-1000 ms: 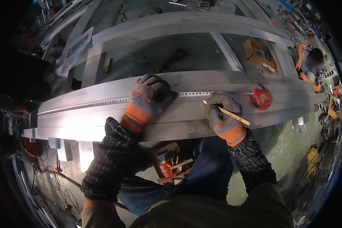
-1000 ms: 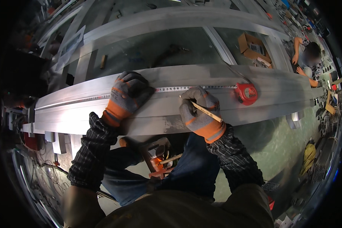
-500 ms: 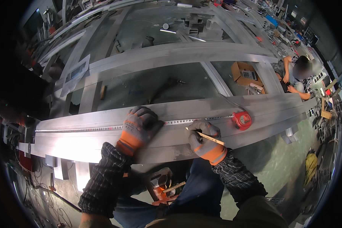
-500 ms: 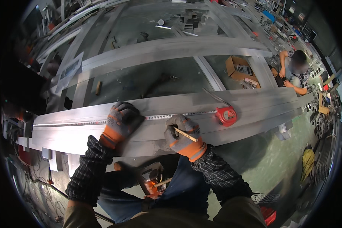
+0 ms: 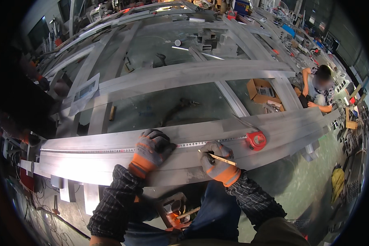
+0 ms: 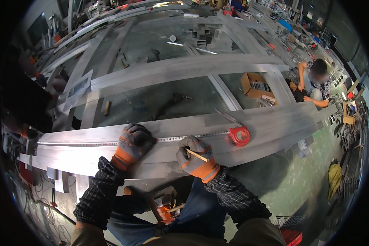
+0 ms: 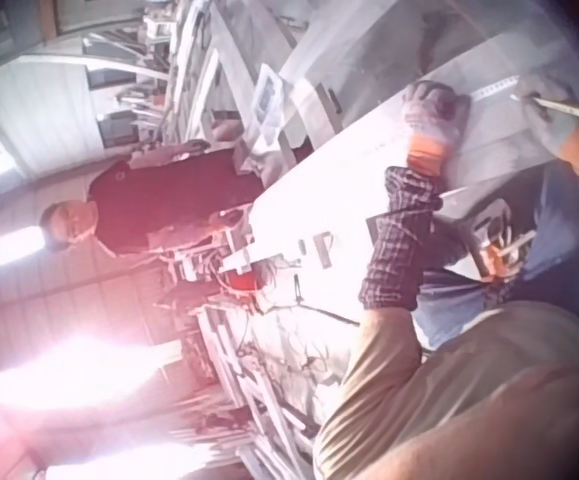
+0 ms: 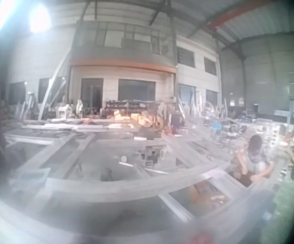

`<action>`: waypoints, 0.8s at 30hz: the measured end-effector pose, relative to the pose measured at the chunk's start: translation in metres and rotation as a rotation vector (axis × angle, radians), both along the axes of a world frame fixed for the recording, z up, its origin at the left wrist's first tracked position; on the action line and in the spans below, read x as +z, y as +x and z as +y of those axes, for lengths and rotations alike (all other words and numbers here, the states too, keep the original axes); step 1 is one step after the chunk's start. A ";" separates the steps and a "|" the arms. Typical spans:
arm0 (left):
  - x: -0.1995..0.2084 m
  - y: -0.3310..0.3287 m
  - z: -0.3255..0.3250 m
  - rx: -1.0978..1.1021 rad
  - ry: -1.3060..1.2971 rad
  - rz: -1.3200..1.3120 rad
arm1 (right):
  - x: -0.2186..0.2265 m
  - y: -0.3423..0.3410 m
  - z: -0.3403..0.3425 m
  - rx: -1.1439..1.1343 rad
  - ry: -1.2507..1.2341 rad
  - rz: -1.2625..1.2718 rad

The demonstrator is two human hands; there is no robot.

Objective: The person measures and marks a large metal frame using a tape measure, ruler, and pencil. They adjust the frame's position and consult a paper document while seated on the floor in a workshop.

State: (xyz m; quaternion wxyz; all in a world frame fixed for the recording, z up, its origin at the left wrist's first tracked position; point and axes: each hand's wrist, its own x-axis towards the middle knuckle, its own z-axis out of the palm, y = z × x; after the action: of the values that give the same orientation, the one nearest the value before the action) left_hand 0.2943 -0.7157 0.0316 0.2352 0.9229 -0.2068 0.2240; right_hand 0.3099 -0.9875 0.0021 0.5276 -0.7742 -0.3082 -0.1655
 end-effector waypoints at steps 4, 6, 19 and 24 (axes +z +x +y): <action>0.001 -0.001 -0.001 -0.005 -0.018 -0.007 | 0.001 -0.001 -0.001 -0.003 -0.024 0.023; 0.001 -0.001 -0.001 -0.004 -0.020 -0.010 | 0.001 -0.002 -0.001 0.002 -0.019 0.044; -0.001 -0.001 -0.003 0.063 -0.009 0.055 | 0.003 -0.002 -0.001 0.003 -0.020 0.020; -0.002 -0.001 -0.002 0.069 -0.017 0.091 | -0.001 0.000 0.000 0.007 -0.008 0.023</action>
State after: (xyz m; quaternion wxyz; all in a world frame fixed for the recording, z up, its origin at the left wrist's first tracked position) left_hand 0.2931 -0.7172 0.0293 0.2442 0.9367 -0.1622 0.1915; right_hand 0.3100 -0.9878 0.0009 0.5284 -0.7771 -0.3056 -0.1535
